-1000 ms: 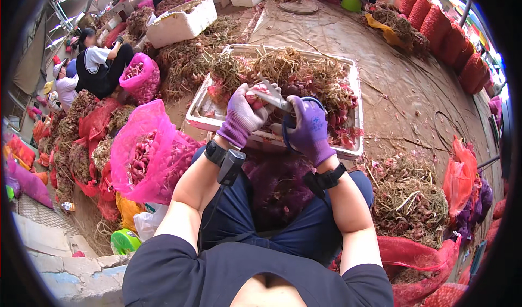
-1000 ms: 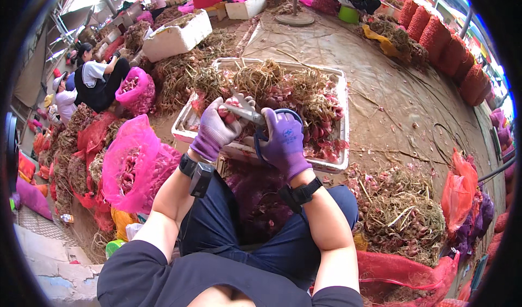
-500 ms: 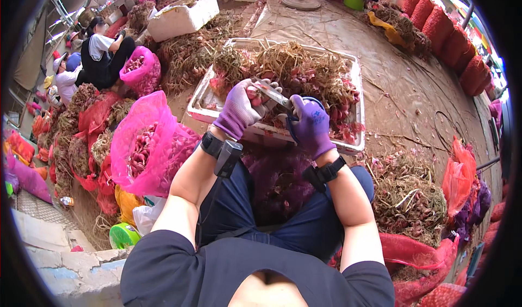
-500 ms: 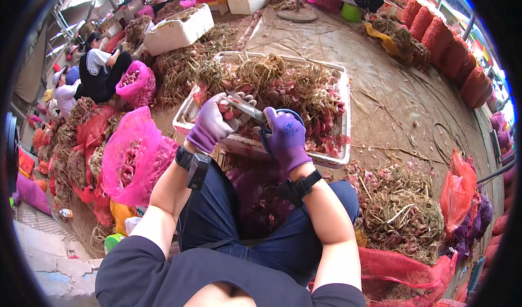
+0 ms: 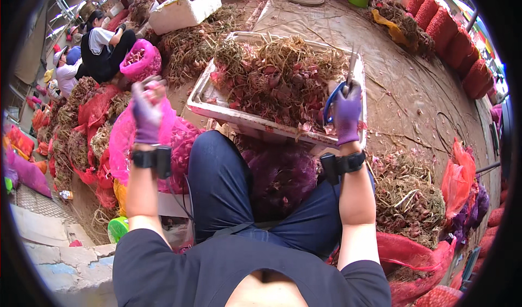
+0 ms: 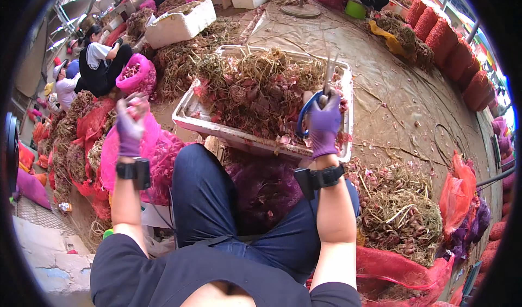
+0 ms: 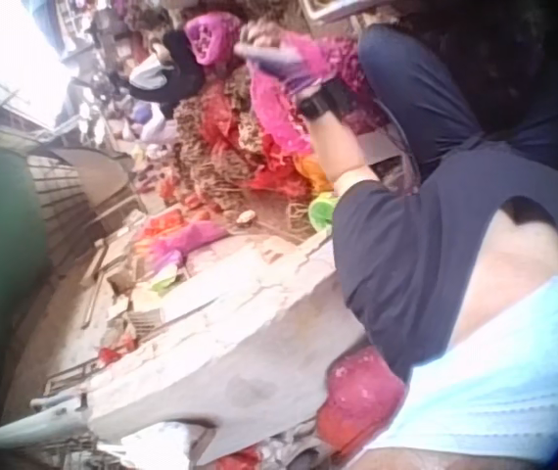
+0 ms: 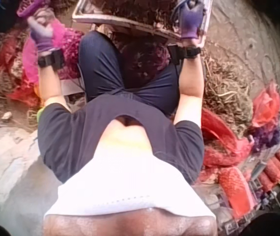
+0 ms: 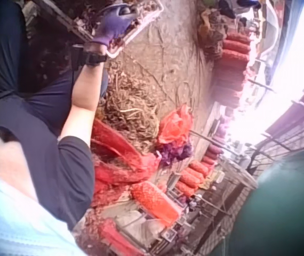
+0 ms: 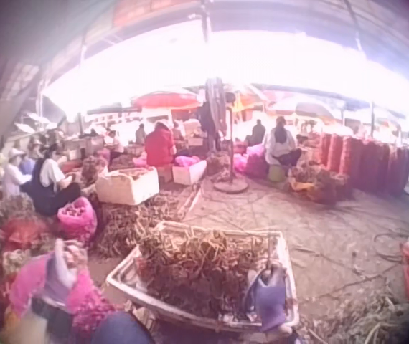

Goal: The person trims the roots and stems from shallots using shears, handling them one at a time over a tray. They place the cleaned shallots into a pink mesh bag and toss the discarded debris back onto the tray.

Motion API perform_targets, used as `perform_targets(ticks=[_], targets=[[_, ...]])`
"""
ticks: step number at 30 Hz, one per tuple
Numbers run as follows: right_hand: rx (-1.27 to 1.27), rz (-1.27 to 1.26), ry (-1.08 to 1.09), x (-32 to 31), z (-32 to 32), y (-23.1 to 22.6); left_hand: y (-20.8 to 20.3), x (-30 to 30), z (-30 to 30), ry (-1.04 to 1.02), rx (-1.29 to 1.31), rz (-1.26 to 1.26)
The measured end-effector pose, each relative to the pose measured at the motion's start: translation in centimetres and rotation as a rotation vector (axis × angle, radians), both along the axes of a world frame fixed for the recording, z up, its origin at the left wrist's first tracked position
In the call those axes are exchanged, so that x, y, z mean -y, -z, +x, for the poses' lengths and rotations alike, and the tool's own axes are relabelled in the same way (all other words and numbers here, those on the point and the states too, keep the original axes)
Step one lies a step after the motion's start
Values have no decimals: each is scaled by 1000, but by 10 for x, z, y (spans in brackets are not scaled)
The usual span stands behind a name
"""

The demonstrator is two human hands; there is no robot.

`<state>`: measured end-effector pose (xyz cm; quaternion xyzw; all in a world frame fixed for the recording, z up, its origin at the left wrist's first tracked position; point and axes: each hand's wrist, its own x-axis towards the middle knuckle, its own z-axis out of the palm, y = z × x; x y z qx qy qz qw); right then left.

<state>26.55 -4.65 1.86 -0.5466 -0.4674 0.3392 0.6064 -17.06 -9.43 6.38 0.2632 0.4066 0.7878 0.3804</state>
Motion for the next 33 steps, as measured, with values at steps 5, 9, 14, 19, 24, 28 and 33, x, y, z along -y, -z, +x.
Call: perform_targets(ticks=[5,9,14,19,24,28,33], targets=[[541,-211,-88,-5,13,-4,62,66,-164,-130,-847,-745],[860,-312,-189,8,-18,-8,115,72,-189,20,-732,-750],[712,-382,-100,-32,35,28,67,36,-114,213,-1352,-814],[911,-392,-69,-59,26,0,-29,41,6,281,-1337,-224],[862,-440,-282,-66,42,13,-4,-21,110,639,-1453,-163],[243,-496,-394,-30,20,-8,22,-88,169,713,-1682,-381],[78,-481,-493,-8,4,-66,55,-157,205,342,-1439,-235]])
